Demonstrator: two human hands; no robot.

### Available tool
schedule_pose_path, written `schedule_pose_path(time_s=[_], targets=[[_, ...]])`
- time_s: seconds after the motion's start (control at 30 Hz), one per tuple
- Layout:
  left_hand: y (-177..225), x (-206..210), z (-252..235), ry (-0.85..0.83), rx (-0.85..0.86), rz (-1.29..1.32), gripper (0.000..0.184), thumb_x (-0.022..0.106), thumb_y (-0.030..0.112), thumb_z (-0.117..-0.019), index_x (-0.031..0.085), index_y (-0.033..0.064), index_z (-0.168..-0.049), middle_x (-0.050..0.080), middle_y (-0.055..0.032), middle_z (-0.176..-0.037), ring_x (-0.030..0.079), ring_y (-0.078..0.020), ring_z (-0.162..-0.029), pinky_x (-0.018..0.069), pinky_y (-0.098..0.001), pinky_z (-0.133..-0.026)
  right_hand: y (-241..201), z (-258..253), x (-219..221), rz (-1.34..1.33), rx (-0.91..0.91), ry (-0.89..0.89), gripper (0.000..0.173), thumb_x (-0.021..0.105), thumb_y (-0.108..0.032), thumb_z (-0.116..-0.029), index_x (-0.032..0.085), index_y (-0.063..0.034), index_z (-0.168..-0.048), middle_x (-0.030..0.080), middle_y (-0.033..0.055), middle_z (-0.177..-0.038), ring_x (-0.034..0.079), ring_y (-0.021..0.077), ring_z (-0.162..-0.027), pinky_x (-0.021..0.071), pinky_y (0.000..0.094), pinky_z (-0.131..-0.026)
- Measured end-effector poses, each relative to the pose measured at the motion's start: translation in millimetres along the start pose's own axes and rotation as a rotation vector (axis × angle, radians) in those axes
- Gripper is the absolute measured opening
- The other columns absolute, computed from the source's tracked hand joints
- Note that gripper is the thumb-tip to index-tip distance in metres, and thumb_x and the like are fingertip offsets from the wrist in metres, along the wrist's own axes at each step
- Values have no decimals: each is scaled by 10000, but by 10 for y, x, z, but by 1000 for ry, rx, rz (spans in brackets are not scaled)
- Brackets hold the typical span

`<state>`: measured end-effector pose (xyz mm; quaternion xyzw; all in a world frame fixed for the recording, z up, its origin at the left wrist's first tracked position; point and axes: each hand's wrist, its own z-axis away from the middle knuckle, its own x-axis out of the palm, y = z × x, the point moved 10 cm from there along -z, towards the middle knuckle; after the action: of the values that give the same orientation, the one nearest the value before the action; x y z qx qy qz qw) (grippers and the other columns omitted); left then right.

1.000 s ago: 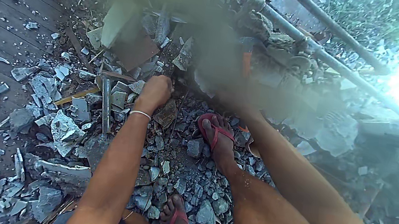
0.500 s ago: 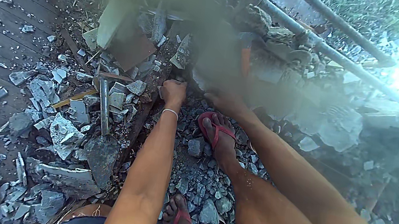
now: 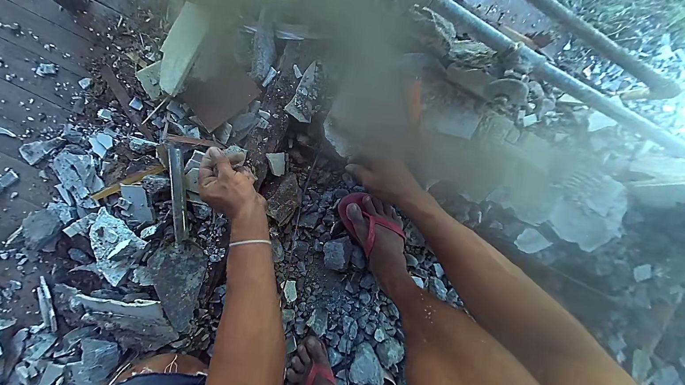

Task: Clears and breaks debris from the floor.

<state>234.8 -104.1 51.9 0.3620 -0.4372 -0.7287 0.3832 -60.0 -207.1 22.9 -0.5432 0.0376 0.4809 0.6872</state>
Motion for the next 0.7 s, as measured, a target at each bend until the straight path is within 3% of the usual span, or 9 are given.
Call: schedule_pose_path(time_s=[0.1, 0.2, 0.3, 0.37, 0.47, 0.57, 0.63, 0.7], targets=[[-232, 174, 379, -247, -99, -165, 385, 391, 361, -1129, 598, 45, -1203, 694, -30, -816, 556, -92, -541, 482, -265, -508, -66, 2, 78, -21, 9, -47, 227, 625, -300, -1025, 761, -126, -1079, 747, 49, -978, 712, 189, -930, 574, 475, -887], [-639, 437, 648, -463, -137, -430, 356, 383, 307, -1131, 562, 34, -1274, 722, -77, -875, 590, -142, -582, 497, -325, -535, -126, 12, 157, -28, 39, -87, 229, 611, -303, -1033, 756, -136, -1092, 745, 41, -997, 709, 189, -932, 571, 478, -881], [-773, 617, 760, -604, 3, -769, 421, 391, 344, -1113, 466, 57, -1413, 678, -214, -1103, 692, -363, -942, 572, -575, -803, -156, 77, 43, 60, 21, 57, 277, 614, -335, -1023, 742, -127, -1152, 716, 90, -1115, 701, 244, -994, 580, 501, -893], [-784, 692, 812, -642, 124, -861, 469, 514, 418, -1056, 461, 114, -1409, 688, -221, -1048, 702, -393, -896, 575, -601, -748, -201, 172, -213, 263, 7, 274, 341, 600, -374, -1012, 723, -130, -1216, 678, 128, -1203, 674, 286, -1080, 578, 497, -904], [-885, 803, 776, -661, 161, -945, 553, 624, 537, -990, 515, 136, -1355, 696, -215, -970, 698, -417, -839, 570, -625, -708, -109, 268, -624, 425, 125, 469, 541, 704, -413, -921, 634, -73, -1337, 563, 240, -1369, 557, 426, -1255, 511, 587, -971], [-922, 873, 713, -641, 190, -970, 343, 568, 433, -1039, 623, 126, -1182, 710, -191, -985, 708, -405, -879, 572, -623, -721, 243, 273, -848, 435, 397, 457, 788, 821, -403, -823, 507, -33, -1445, 514, 296, -1398, 561, 480, -1236, 539, 616, -930], [-811, 852, 694, -599, 201, -860, 304, 596, 337, -1037, 652, 90, -1206, 718, -190, -999, 711, -385, -894, 578, -607, -759, 477, 256, -874, 380, 526, 402, 835, 835, -339, -818, 441, -30, -1487, 517, 309, -1392, 581, 497, -1211, 548, 634, -911], [-705, 691, 674, -532, 149, -774, 345, 582, 383, -1047, 656, 88, -1210, 703, -159, -937, 689, -334, -832, 566, -569, -735, 616, 237, -878, 296, 575, 369, 806, 826, -278, -832, 417, -47, -1488, 555, 303, -1335, 624, 492, -1138, 548, 650, -888]])
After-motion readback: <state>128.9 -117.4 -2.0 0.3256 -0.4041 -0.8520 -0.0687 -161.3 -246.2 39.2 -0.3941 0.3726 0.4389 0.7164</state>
